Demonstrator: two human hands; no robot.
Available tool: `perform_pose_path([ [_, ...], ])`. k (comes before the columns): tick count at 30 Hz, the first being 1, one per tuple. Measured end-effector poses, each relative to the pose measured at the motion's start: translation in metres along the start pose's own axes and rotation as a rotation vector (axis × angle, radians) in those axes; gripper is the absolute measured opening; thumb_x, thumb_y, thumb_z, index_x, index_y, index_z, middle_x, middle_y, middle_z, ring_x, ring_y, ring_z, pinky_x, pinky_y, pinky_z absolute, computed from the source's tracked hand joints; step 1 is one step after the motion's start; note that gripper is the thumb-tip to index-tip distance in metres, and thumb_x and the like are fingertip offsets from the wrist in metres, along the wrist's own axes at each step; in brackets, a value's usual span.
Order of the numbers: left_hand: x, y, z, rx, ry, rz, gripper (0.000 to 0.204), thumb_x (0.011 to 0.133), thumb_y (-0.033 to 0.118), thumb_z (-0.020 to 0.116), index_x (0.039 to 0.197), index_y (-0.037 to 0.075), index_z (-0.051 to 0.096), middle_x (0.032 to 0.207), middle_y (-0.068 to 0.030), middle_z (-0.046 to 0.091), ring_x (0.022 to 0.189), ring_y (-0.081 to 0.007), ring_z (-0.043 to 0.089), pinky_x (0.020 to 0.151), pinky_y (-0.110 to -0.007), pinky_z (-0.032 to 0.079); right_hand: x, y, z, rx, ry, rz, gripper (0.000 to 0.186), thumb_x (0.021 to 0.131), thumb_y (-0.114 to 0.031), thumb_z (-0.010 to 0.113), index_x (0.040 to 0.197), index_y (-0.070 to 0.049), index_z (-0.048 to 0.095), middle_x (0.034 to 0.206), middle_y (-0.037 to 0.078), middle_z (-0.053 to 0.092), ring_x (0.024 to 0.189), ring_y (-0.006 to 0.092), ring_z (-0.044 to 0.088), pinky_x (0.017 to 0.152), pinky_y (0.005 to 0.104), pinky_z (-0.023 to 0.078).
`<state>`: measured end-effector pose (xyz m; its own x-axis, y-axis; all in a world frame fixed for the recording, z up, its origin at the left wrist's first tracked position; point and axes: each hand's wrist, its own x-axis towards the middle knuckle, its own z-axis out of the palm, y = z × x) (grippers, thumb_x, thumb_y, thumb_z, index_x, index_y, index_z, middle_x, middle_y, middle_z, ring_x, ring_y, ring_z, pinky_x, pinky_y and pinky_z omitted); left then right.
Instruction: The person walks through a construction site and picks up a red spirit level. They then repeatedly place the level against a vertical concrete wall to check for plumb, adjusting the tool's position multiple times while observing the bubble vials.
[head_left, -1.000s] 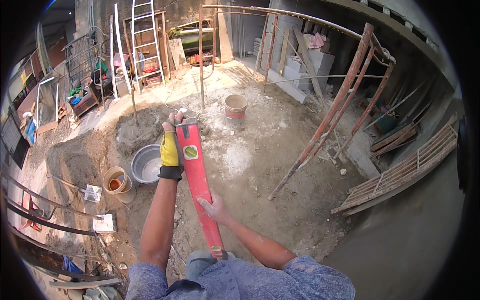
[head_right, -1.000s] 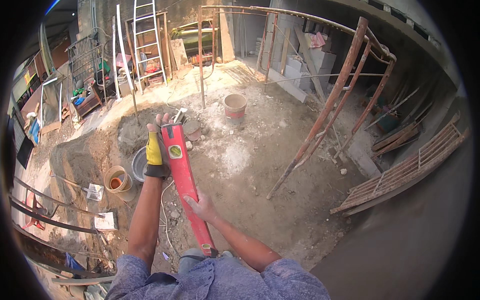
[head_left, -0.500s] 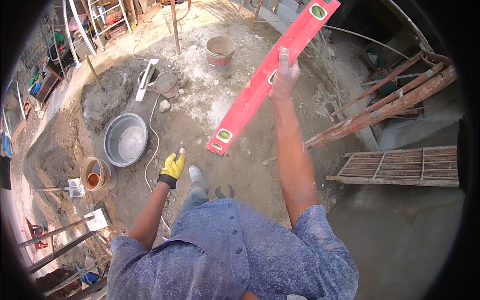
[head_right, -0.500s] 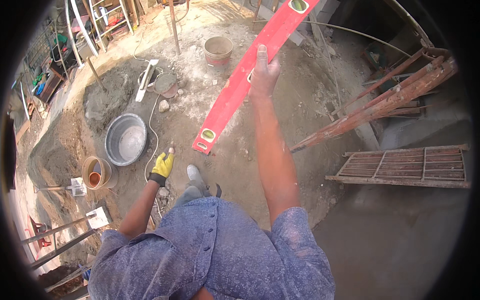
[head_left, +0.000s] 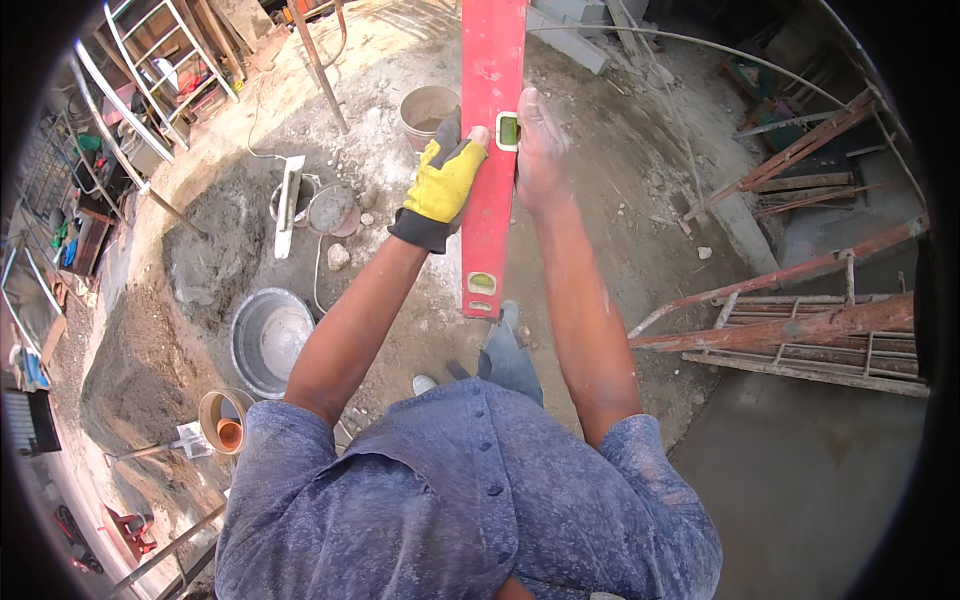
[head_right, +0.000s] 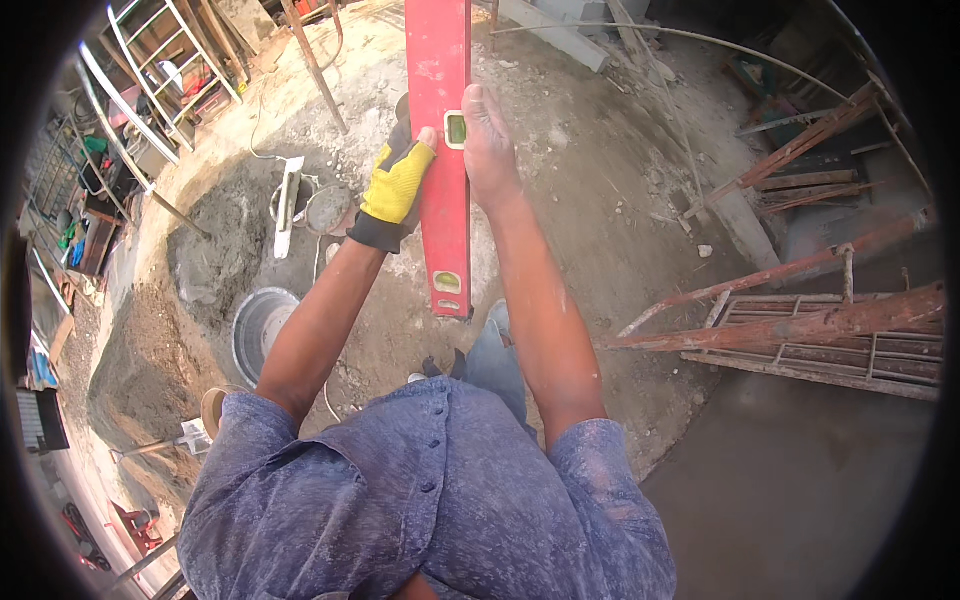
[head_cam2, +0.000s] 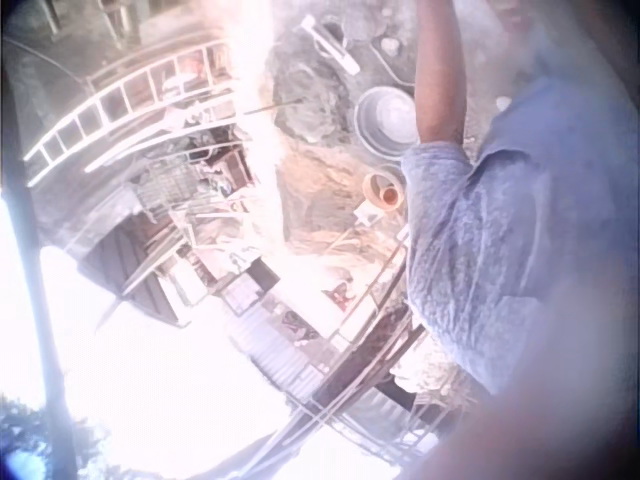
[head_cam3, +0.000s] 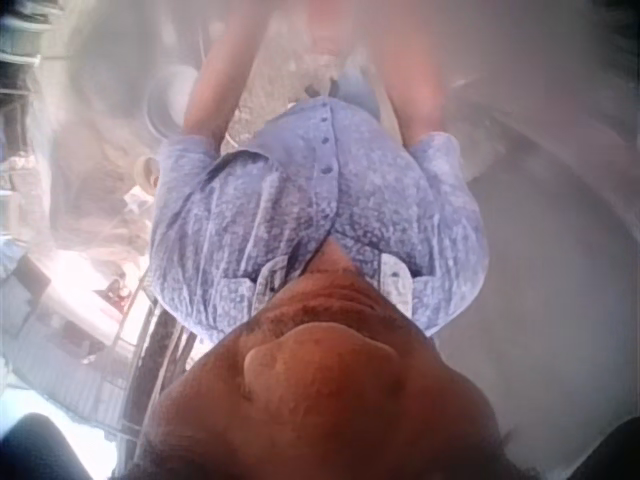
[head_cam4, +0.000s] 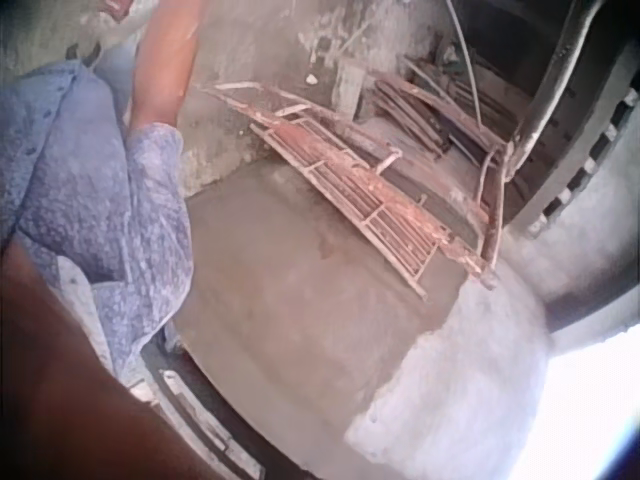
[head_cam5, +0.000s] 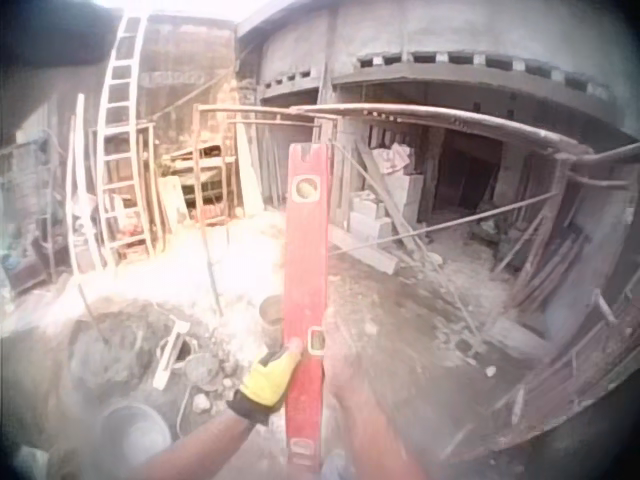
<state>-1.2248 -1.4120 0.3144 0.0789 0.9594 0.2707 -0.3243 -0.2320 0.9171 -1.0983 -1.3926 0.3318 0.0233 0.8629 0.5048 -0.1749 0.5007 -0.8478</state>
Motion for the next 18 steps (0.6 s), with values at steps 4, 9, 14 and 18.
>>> perform_pose_path([
  [4,0.094,0.002,-0.004,-0.288,0.102,0.104,0.045,0.106,0.042,0.058,0.135,0.008,0.057,0.122,-0.0089,0.067,0.107,-0.0186,0.064,0.089,-0.036,0.055,0.015,0.043,-0.003,-0.649,0.022,-0.404,0.058,0.100,-0.027,0.064,0.149,-0.001,0.047,0.134,0.022,0.062,0.116,0.0381,0.066,0.105,0.0453,0.049],
  [9,0.210,0.007,-0.013,-0.469,0.237,0.151,0.061,0.102,0.055,0.058,0.138,0.007,0.053,0.127,-0.0136,0.066,0.106,-0.0272,0.066,0.087,-0.046,0.057,0.044,0.083,-0.110,-0.384,-0.363,0.460,0.060,0.091,-0.016,0.074,0.143,0.001,0.050,0.135,0.017,0.062,0.121,0.0240,0.064,0.100,0.0388,0.052],
  [14,0.298,0.007,-0.040,-0.508,0.640,0.228,0.062,0.104,0.061,0.045,0.129,0.007,0.060,0.116,-0.0126,0.069,0.099,-0.0267,0.065,0.088,-0.047,0.054,0.147,0.091,-0.151,-0.327,-0.357,-0.164,0.073,0.081,-0.020,0.089,0.141,-0.001,0.052,0.128,0.011,0.065,0.113,0.0172,0.066,0.094,0.0335,0.055],
  [18,0.340,0.001,-0.057,-0.473,0.741,0.336,0.060,0.106,0.059,0.038,0.125,0.007,0.061,0.113,-0.0118,0.068,0.101,-0.0304,0.063,0.091,-0.051,0.053,0.200,0.091,-0.171,-0.007,-0.389,0.164,0.069,0.081,-0.010,0.089,0.138,0.003,0.053,0.127,0.011,0.065,0.114,0.0160,0.064,0.097,0.0344,0.053],
])
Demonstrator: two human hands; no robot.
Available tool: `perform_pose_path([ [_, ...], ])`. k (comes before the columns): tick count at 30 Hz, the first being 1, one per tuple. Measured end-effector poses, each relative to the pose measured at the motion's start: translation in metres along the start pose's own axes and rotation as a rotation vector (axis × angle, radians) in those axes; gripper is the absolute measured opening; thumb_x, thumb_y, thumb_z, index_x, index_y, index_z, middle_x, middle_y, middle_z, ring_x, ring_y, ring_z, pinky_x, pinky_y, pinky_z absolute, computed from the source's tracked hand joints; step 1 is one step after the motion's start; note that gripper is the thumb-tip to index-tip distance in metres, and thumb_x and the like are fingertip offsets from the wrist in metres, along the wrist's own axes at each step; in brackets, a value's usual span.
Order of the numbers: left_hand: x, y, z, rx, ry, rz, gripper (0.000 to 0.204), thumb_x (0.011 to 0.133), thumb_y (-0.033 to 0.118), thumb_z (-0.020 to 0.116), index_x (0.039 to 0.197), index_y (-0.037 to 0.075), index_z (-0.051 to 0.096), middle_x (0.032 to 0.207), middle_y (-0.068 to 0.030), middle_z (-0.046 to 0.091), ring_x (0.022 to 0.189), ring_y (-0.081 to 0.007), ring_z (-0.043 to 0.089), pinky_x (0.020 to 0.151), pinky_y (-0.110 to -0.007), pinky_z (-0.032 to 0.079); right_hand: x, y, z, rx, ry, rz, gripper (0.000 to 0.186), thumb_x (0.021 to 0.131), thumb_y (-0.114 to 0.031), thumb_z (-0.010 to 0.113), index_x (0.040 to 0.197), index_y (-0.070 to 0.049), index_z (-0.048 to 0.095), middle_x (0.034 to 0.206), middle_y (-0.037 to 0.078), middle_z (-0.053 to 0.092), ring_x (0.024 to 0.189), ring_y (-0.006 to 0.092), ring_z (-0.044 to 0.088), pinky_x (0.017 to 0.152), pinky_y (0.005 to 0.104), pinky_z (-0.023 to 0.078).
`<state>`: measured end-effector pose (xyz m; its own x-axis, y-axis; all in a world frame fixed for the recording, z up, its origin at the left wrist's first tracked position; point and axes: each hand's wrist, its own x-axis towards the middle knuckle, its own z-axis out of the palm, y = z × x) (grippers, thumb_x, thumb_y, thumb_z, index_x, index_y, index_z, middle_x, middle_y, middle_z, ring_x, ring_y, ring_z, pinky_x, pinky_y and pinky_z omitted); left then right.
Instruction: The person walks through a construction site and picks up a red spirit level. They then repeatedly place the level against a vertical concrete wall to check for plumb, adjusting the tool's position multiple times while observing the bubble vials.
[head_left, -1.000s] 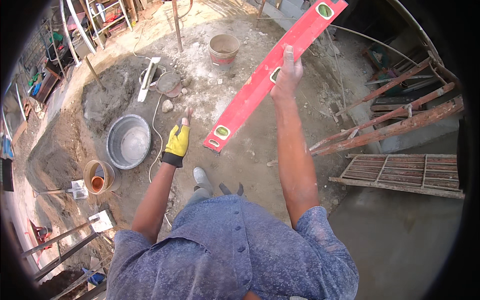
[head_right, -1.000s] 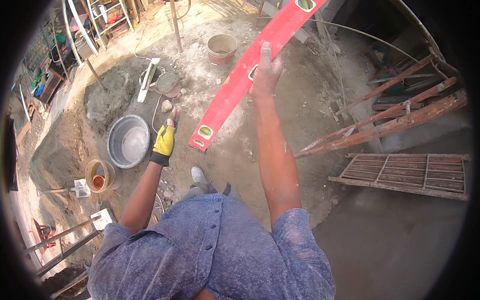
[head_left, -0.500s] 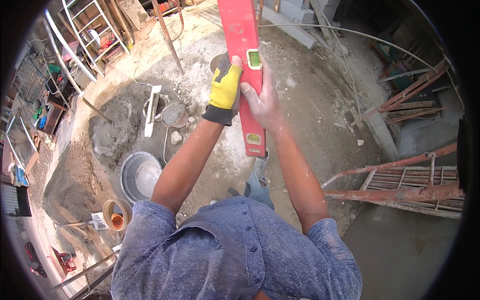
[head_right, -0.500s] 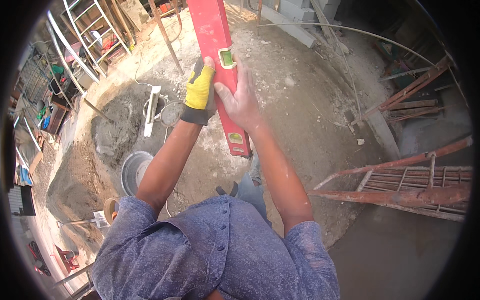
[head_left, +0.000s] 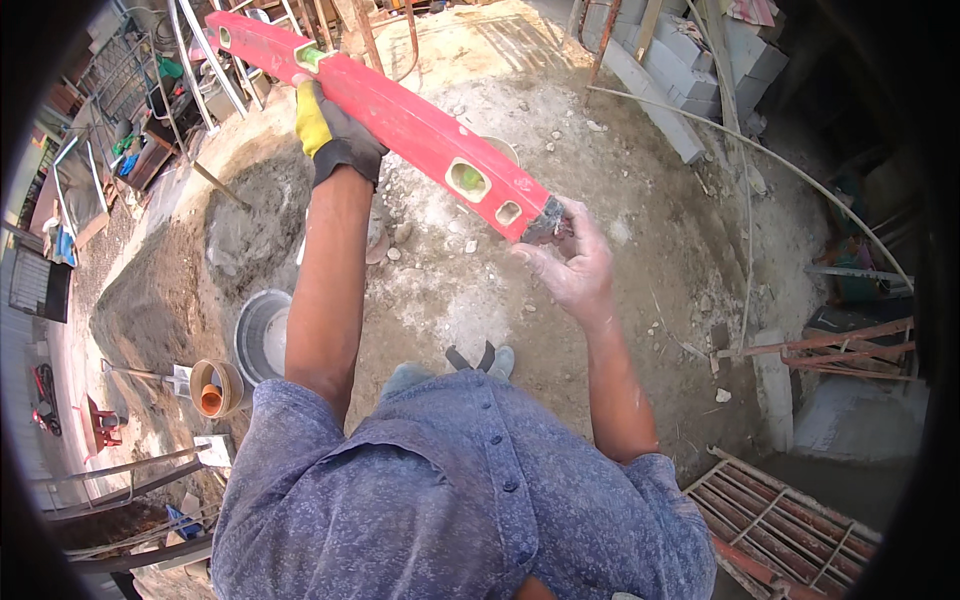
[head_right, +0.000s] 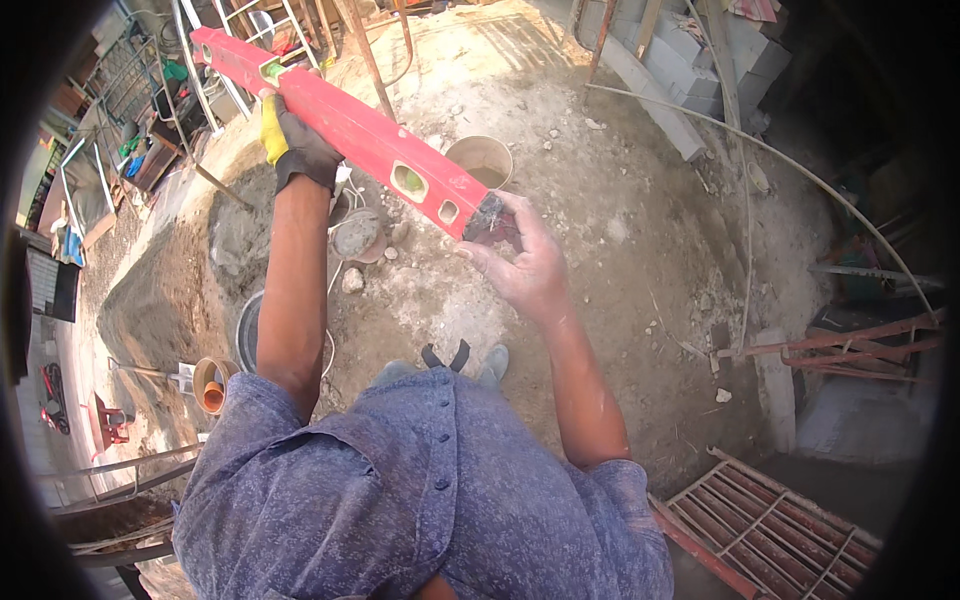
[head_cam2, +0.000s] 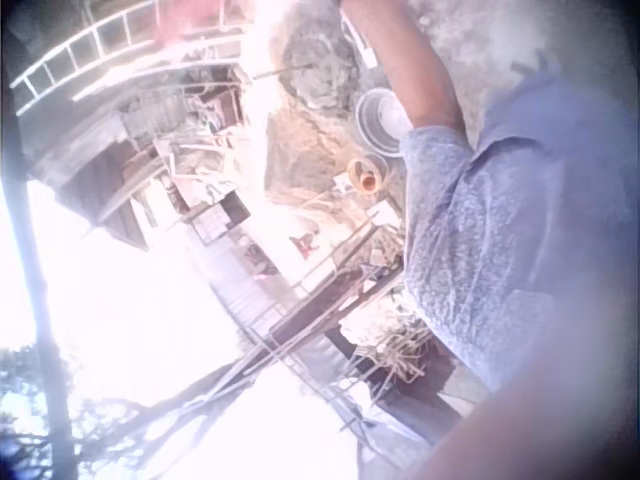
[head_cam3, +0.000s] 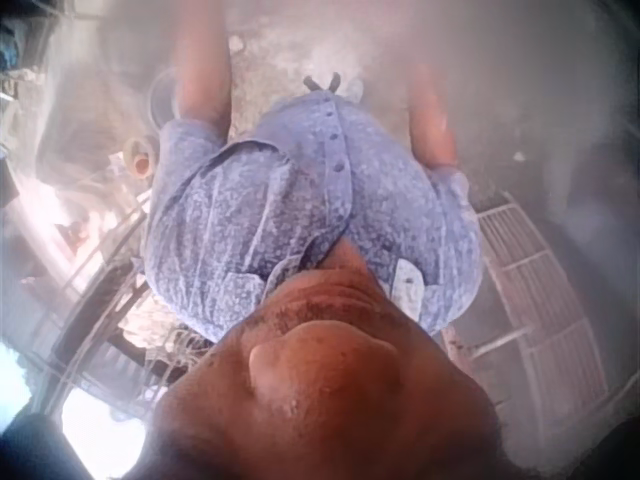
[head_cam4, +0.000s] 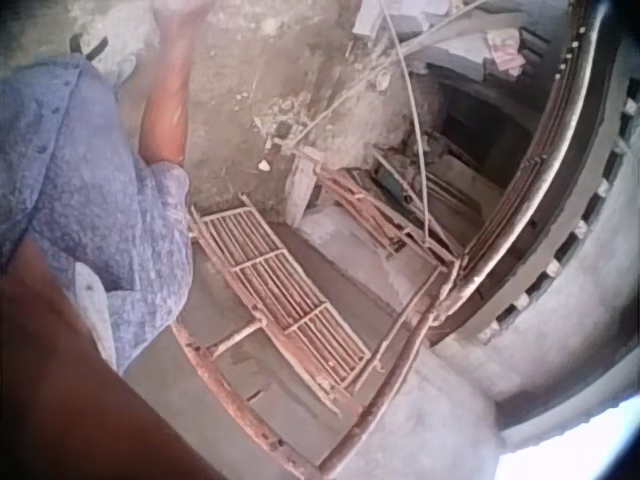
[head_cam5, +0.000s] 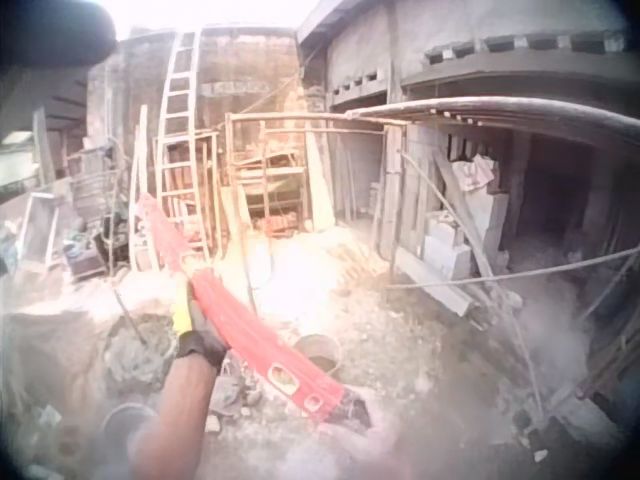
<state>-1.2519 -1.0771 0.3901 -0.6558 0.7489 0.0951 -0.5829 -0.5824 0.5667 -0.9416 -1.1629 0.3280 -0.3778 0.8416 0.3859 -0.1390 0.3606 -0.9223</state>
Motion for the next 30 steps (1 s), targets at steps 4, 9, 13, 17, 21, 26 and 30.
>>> perform_pose_path([
  [4,0.010,-0.026,0.012,0.009,0.080,-0.025,0.058,0.107,0.057,0.032,0.128,0.009,0.059,0.118,-0.0119,0.065,0.104,-0.0322,0.061,0.094,-0.058,0.051,0.027,0.022,-0.024,0.020,-0.009,-0.101,0.056,0.083,-0.007,0.086,0.132,0.000,0.058,0.124,0.010,0.067,0.111,0.0161,0.067,0.092,0.0334,0.057],
  [9,0.038,-0.051,0.001,-0.031,0.172,-0.083,0.052,0.107,0.052,0.037,0.132,0.011,0.057,0.130,-0.0116,0.062,0.118,-0.0347,0.059,0.103,-0.060,0.047,0.054,0.031,-0.034,0.027,0.012,-0.080,0.049,0.086,-0.015,0.085,0.126,0.001,0.060,0.111,0.009,0.072,0.103,0.0141,0.069,0.089,0.0311,0.057],
  [13,0.070,-0.083,-0.031,0.023,0.297,-0.144,0.045,0.107,0.044,0.041,0.134,0.010,0.056,0.137,-0.0112,0.061,0.123,-0.0350,0.059,0.105,-0.058,0.047,0.073,0.024,-0.030,0.053,0.002,-0.077,0.039,0.090,-0.019,0.081,0.119,0.001,0.064,0.108,0.008,0.073,0.098,0.0134,0.069,0.086,0.0300,0.056],
  [17,0.119,-0.110,-0.102,0.025,0.289,-0.275,0.047,0.109,0.042,0.039,0.139,0.010,0.053,0.141,-0.0108,0.059,0.127,-0.0349,0.058,0.107,-0.058,0.047,0.100,0.009,-0.026,-0.149,-0.105,-0.064,0.031,0.096,-0.022,0.075,0.113,0.002,0.065,0.102,0.007,0.071,0.091,0.0120,0.069,0.078,0.0288,0.055],
  [21,0.127,-0.123,-0.128,-0.031,0.249,-0.456,0.049,0.109,0.044,0.039,0.141,0.010,0.052,0.142,-0.0110,0.059,0.127,-0.0351,0.058,0.107,-0.058,0.046,0.125,0.006,-0.018,-0.159,-0.267,0.086,0.029,0.101,-0.025,0.069,0.109,0.003,0.064,0.091,0.005,0.067,0.076,0.0100,0.064,0.067,0.0276,0.051],
  [26,0.132,-0.134,-0.166,-0.067,0.194,-0.599,0.051,0.109,0.045,0.039,0.143,0.010,0.051,0.144,-0.0113,0.058,0.128,-0.0353,0.057,0.108,-0.058,0.045,0.140,0.035,0.011,0.308,-0.325,0.180,0.032,0.103,-0.027,0.065,0.114,0.002,0.064,0.080,0.001,0.059,0.064,0.0084,0.052,0.057,0.0253,0.046],
  [30,0.136,-0.143,-0.198,-0.128,0.251,-0.537,0.053,0.109,0.047,0.039,0.144,0.010,0.050,0.145,-0.0115,0.057,0.129,-0.0354,0.057,0.109,-0.058,0.045,0.148,0.047,0.041,0.640,-0.209,0.375,0.023,0.103,-0.020,0.062,0.111,0.001,0.063,0.074,-0.001,0.054,0.055,0.0068,0.041,0.051,0.0230,0.039],
])
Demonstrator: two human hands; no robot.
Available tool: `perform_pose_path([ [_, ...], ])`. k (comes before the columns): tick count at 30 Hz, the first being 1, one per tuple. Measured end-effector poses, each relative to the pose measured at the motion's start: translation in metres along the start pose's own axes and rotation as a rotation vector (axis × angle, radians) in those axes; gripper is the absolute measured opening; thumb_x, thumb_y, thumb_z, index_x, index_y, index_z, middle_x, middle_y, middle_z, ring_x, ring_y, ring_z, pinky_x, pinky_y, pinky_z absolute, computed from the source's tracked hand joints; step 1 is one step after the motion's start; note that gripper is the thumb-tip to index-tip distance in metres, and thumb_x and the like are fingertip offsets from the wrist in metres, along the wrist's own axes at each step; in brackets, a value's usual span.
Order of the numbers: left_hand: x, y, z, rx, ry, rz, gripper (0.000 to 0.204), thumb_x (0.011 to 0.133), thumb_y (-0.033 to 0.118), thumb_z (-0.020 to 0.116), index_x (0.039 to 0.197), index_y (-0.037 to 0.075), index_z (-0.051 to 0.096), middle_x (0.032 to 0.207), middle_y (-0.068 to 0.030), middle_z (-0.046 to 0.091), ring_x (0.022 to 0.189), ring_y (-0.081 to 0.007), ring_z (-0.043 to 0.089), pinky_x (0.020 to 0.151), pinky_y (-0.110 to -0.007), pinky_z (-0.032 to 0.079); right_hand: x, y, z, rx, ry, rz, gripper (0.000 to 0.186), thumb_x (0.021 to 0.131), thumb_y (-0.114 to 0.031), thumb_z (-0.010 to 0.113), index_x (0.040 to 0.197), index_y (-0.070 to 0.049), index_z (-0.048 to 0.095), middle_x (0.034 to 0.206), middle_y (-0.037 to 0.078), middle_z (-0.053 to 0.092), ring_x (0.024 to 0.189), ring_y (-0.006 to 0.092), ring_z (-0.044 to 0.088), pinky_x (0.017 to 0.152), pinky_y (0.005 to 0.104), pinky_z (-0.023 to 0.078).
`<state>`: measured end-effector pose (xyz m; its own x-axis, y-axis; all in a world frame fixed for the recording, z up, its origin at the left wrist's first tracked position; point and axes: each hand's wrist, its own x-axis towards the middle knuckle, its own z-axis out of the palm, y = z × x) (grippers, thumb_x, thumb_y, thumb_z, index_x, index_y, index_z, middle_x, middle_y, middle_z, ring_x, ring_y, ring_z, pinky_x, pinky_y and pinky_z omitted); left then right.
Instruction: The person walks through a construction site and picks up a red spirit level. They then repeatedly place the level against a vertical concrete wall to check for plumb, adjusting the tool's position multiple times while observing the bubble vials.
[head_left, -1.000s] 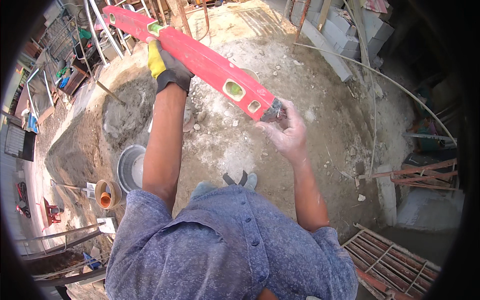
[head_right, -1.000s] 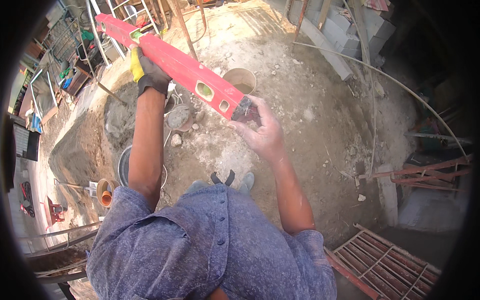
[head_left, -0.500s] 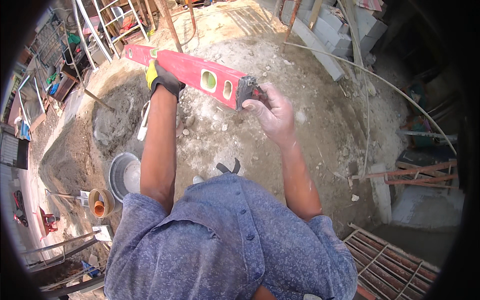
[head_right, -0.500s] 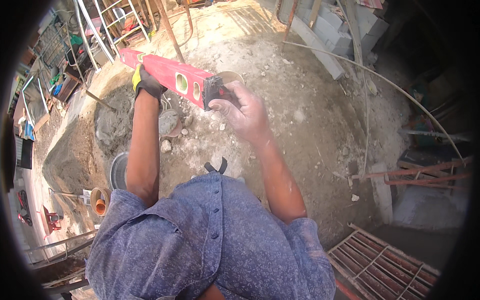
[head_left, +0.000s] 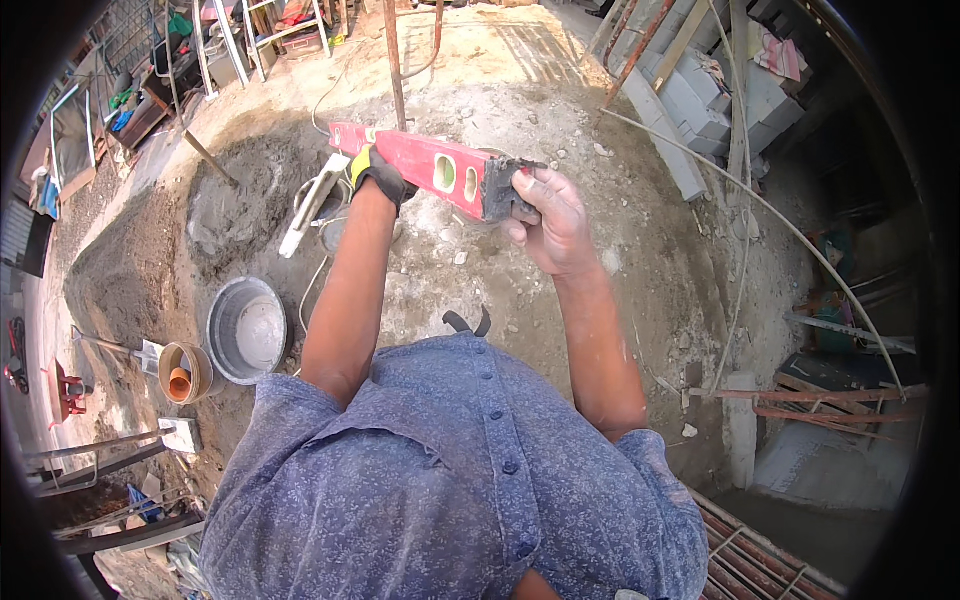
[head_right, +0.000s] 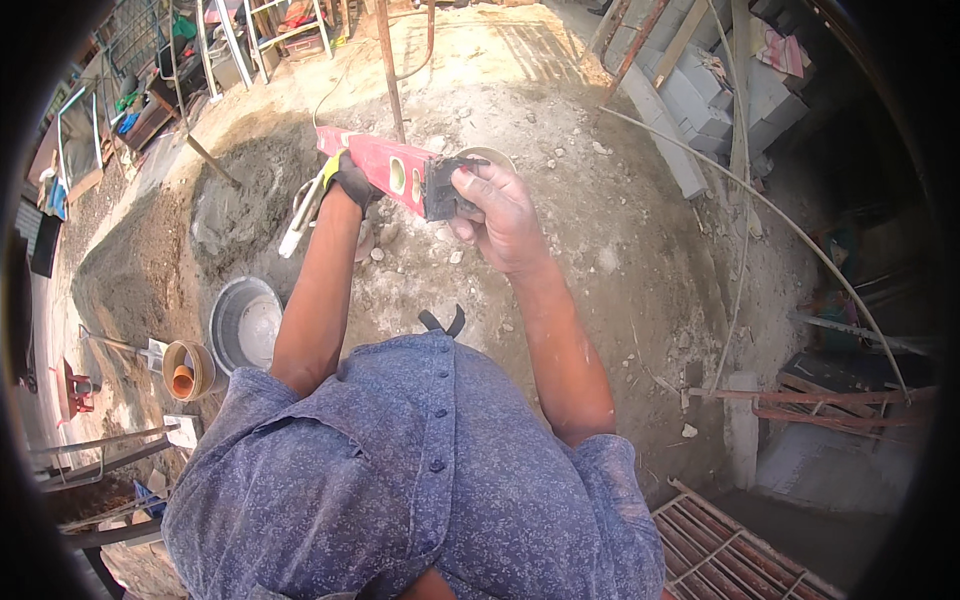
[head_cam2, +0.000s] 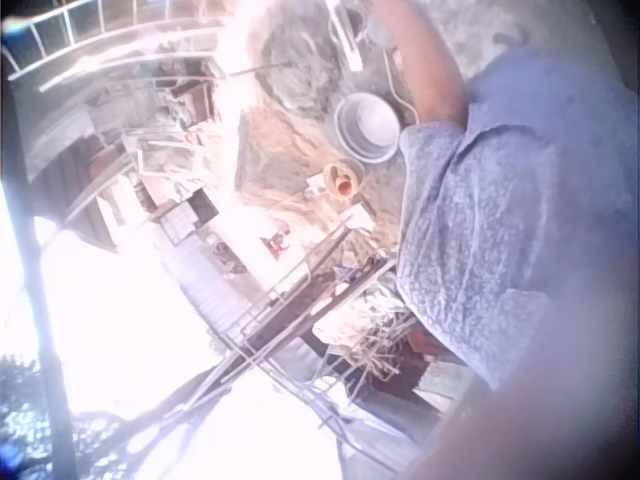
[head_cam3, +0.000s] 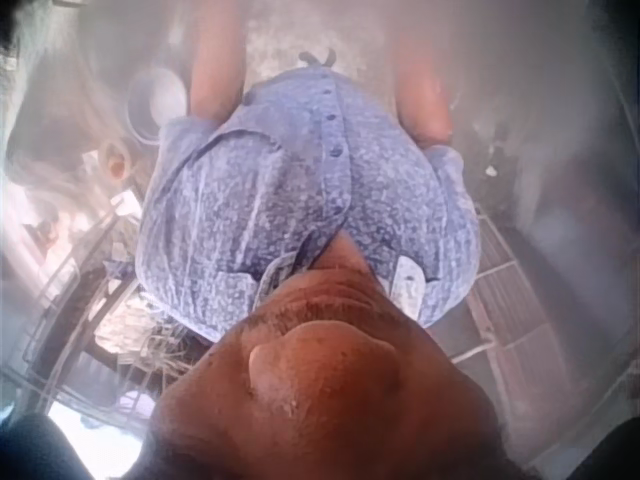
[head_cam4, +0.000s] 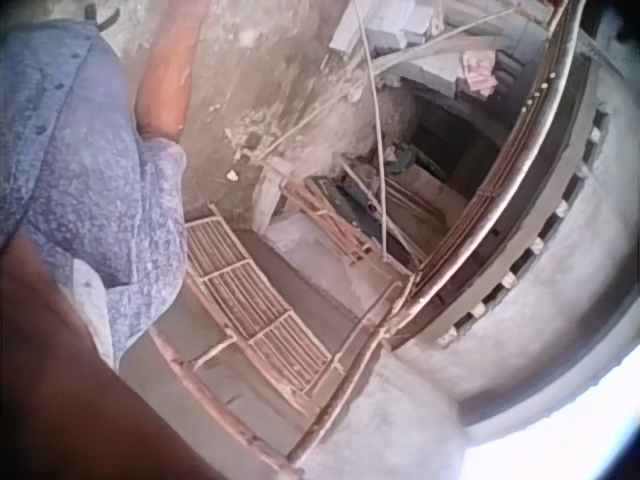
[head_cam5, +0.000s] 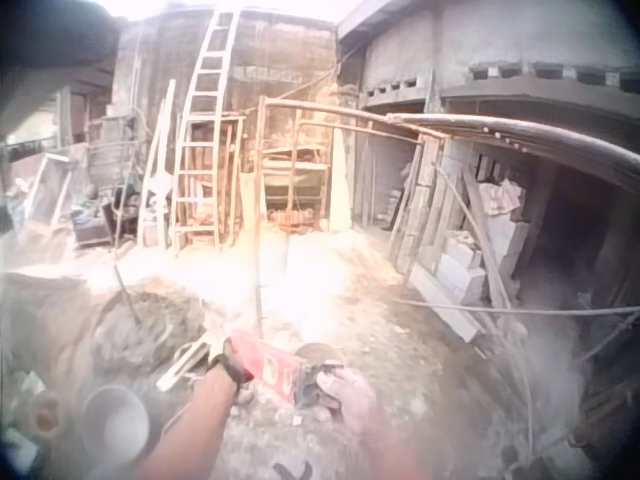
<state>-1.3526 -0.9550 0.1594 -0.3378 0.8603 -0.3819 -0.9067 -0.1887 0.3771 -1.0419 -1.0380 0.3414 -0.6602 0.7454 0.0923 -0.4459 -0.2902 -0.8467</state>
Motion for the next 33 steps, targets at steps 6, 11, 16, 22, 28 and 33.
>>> perform_pose_path([
  [6,0.007,0.029,-0.035,-0.037,0.077,0.182,0.057,0.109,0.050,0.038,0.148,0.010,0.047,0.147,-0.0119,0.055,0.130,-0.0357,0.056,0.111,-0.058,0.043,0.006,0.038,-0.013,-0.069,0.096,0.244,0.016,0.101,-0.017,0.061,0.106,-0.002,0.063,0.070,-0.003,0.047,0.052,0.0051,0.037,0.046,0.0224,0.032],
  [11,-0.009,0.053,-0.026,0.020,0.168,0.343,0.060,0.107,0.056,0.039,0.147,0.011,0.049,0.148,-0.0113,0.055,0.131,-0.0352,0.054,0.112,-0.056,0.042,0.003,0.056,0.005,-0.346,0.120,0.172,0.015,0.102,-0.014,0.060,0.093,-0.002,0.063,0.069,-0.002,0.054,0.050,0.0043,0.043,0.046,0.0227,0.035],
  [16,-0.033,0.128,-0.055,-0.038,0.249,0.477,0.076,0.103,0.070,0.030,0.147,0.011,0.048,0.151,-0.0115,0.052,0.133,-0.0375,0.052,0.112,-0.061,0.039,-0.013,-0.023,0.011,-0.376,0.246,-0.319,0.029,0.103,-0.023,0.066,0.080,-0.009,0.055,0.064,-0.003,0.053,0.052,0.0050,0.045,0.047,0.0227,0.034],
  [22,-0.042,0.166,-0.085,0.034,0.274,0.595,0.071,0.107,0.063,0.020,0.147,0.011,0.047,0.154,-0.0126,0.049,0.138,-0.0385,0.048,0.111,-0.062,0.039,-0.007,0.000,-0.114,-1.183,0.309,0.158,0.038,0.099,-0.035,0.070,0.078,-0.005,0.061,0.062,0.003,0.059,0.053,0.0171,0.053,0.053,0.0340,0.043],
  [28,-0.035,0.162,-0.104,-0.057,0.238,0.532,0.067,0.109,0.058,0.020,0.147,0.011,0.047,0.152,-0.0131,0.051,0.136,-0.0385,0.050,0.111,-0.061,0.040,0.024,0.056,-0.091,-1.764,-0.008,0.319,0.048,0.095,-0.043,0.070,0.126,-0.007,0.068,0.097,0.014,0.072,0.081,0.0317,0.066,0.081,0.0450,0.053],
  [33,-0.055,0.137,-0.074,-0.025,0.159,0.405,0.066,0.109,0.058,0.020,0.147,0.011,0.047,0.152,-0.0131,0.051,0.136,-0.0388,0.050,0.111,-0.061,0.040,0.068,0.044,0.056,-0.924,-0.252,-0.283,0.057,0.090,-0.013,0.072,0.145,-0.013,0.058,0.112,0.011,0.066,0.094,0.0256,0.067,0.085,0.0377,0.055],
])
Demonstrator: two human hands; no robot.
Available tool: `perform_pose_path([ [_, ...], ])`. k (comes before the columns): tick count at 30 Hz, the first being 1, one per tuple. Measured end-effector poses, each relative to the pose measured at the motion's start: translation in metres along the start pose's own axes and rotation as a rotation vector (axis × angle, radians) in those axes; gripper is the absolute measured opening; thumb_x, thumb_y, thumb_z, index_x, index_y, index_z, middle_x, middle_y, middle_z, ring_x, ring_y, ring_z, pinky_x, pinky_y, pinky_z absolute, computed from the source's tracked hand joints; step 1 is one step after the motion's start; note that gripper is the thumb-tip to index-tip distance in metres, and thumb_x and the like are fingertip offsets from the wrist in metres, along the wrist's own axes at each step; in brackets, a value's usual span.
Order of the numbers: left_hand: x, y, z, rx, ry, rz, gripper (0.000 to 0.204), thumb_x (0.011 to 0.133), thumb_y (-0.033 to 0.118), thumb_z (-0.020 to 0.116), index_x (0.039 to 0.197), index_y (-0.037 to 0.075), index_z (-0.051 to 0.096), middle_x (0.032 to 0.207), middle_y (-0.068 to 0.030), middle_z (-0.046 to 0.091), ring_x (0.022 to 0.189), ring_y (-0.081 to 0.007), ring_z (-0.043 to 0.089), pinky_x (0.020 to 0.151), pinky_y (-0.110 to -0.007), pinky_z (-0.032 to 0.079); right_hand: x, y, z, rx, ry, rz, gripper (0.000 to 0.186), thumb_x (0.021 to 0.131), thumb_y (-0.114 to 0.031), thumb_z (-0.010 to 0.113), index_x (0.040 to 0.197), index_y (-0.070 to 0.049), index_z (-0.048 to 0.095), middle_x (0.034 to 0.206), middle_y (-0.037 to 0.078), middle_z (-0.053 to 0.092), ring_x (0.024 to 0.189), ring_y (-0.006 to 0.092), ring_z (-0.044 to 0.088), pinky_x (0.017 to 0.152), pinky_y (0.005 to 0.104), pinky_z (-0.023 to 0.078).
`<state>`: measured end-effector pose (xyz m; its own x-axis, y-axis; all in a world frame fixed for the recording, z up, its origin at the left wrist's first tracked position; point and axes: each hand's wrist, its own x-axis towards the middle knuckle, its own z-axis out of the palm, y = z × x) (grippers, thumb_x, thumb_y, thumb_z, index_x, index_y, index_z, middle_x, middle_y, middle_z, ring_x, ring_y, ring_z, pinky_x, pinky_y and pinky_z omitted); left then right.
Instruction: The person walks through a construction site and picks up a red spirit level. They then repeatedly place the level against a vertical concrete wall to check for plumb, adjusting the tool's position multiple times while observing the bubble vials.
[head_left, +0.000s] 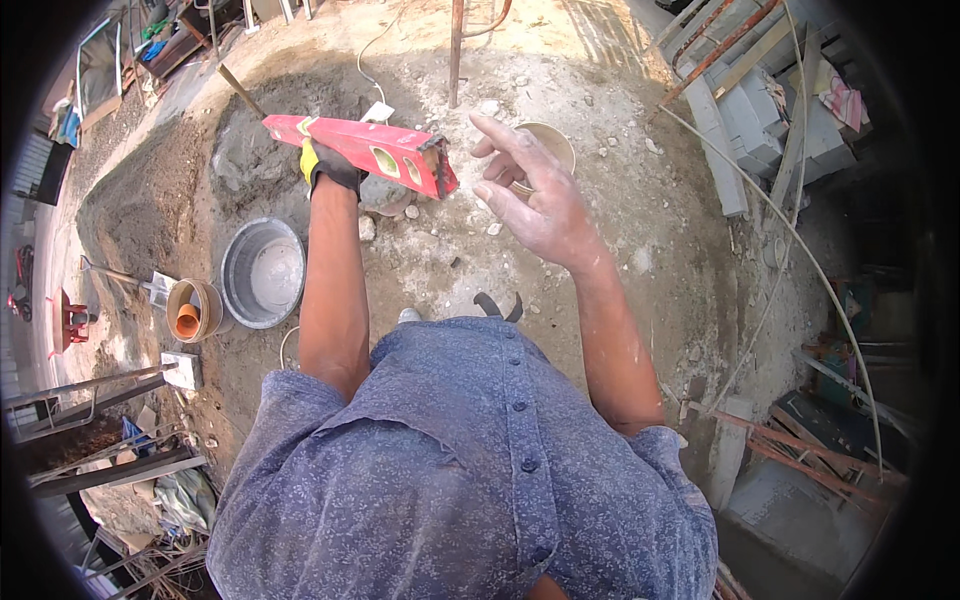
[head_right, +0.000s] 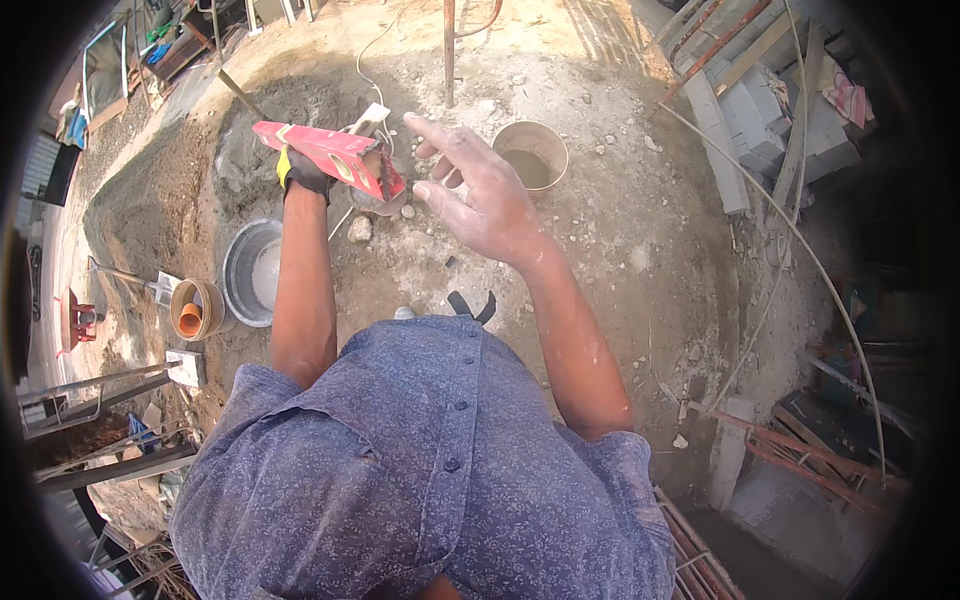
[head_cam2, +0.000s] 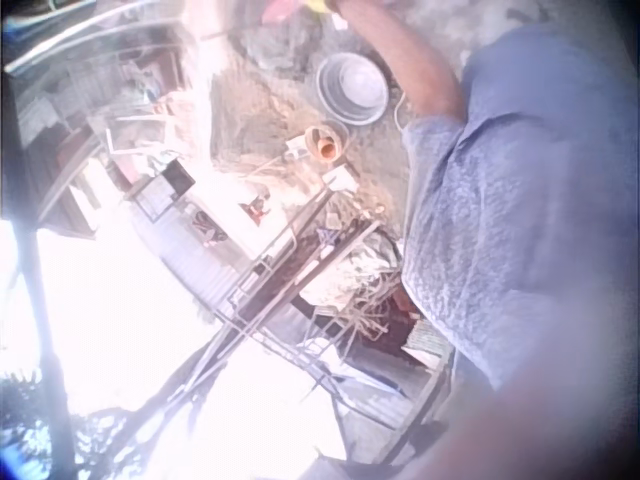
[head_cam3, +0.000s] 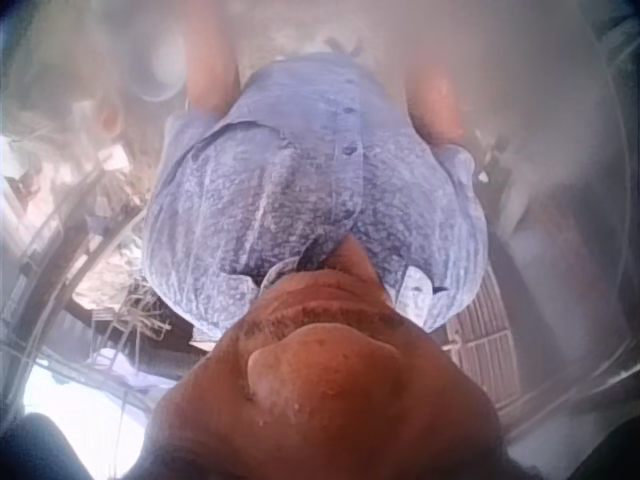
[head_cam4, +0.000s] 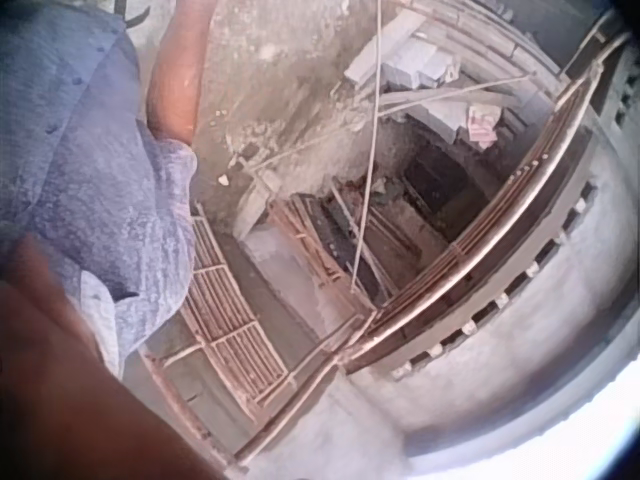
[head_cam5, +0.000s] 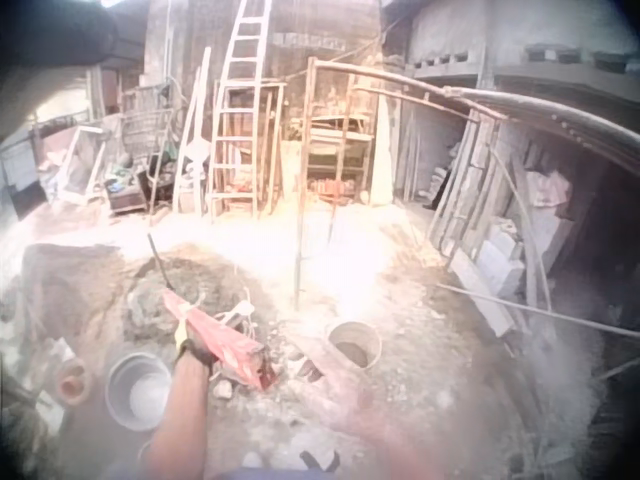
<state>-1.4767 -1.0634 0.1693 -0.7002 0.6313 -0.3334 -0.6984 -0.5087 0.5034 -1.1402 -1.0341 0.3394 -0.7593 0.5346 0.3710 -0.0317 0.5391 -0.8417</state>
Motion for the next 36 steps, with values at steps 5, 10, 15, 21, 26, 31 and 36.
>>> perform_pose_path([
  [5,-0.015,-0.009,0.010,0.010,0.001,-0.052,0.062,0.109,0.054,0.022,0.144,0.011,0.049,0.151,-0.0138,0.051,0.133,-0.0403,0.052,0.111,-0.062,0.040,0.028,-0.007,-0.008,-0.388,-0.171,-0.299,0.027,0.089,-0.012,0.069,0.115,-0.012,0.074,0.097,0.009,0.067,0.092,0.0293,0.067,0.084,0.0396,0.056],
  [10,-0.036,-0.005,0.033,0.135,0.066,-0.065,0.053,0.109,0.049,0.031,0.139,0.011,0.053,0.140,-0.0132,0.060,0.127,-0.0377,0.057,0.108,-0.062,0.042,0.028,-0.028,-0.030,-0.795,-0.485,-0.262,0.015,0.087,-0.017,0.070,0.101,-0.012,0.074,0.087,0.009,0.070,0.091,0.0314,0.069,0.083,0.0429,0.056],
  [15,0.012,-0.008,0.013,0.181,0.011,-0.169,0.048,0.107,0.041,0.047,0.141,0.008,0.054,0.140,-0.0138,0.060,0.124,-0.0387,0.058,0.109,-0.063,0.042,0.039,-0.031,-0.035,-0.572,-0.702,-0.400,0.016,0.089,-0.022,0.072,0.101,-0.011,0.073,0.089,0.010,0.071,0.085,0.0326,0.067,0.077,0.0437,0.053],
  [21,0.020,-0.052,0.004,0.254,-0.112,-0.429,0.051,0.108,0.042,0.045,0.145,0.007,0.051,0.148,-0.0150,0.055,0.130,-0.0365,0.055,0.111,-0.057,0.042,0.027,-0.009,-0.035,0.189,-0.659,-0.086,0.015,0.099,-0.020,0.068,0.096,-0.005,0.069,0.082,0.003,0.063,0.074,0.0139,0.057,0.067,0.0317,0.045],
  [26,0.024,-0.083,-0.014,0.264,-0.117,-0.327,0.057,0.109,0.048,0.037,0.148,0.007,0.047,0.149,-0.0158,0.054,0.133,-0.0376,0.052,0.112,-0.056,0.042,-0.018,0.028,-0.012,0.268,-0.228,0.045,0.017,0.105,-0.019,0.062,0.102,-0.002,0.062,0.086,0.000,0.061,0.073,0.0096,0.059,0.069,0.0267,0.051],
  [31,0.072,-0.083,-0.075,-0.216,-0.987,-0.505,0.055,0.109,0.054,0.030,0.146,0.016,0.045,0.141,-0.0129,0.052,0.126,-0.0352,0.053,0.108,-0.056,0.042,-0.048,0.038,0.028,1.055,0.375,0.214,0.018,0.106,-0.023,0.060,0.100,-0.006,0.058,0.071,-0.001,0.052,0.066,0.0130,0.060,0.062,0.0343,0.056],
  [36,0.022,-0.088,-0.031,0.058,-0.242,-0.273,0.062,0.108,0.059,0.026,0.149,0.016,0.044,0.150,-0.0126,0.047,0.134,-0.0365,0.048,0.112,-0.058,0.039,-0.110,0.099,-0.057,-0.048,0.327,0.701,0.028,0.104,-0.034,0.062,0.103,-0.006,0.057,0.078,0.002,0.058,0.072,0.0202,0.062,0.074,0.0428,0.057],
])
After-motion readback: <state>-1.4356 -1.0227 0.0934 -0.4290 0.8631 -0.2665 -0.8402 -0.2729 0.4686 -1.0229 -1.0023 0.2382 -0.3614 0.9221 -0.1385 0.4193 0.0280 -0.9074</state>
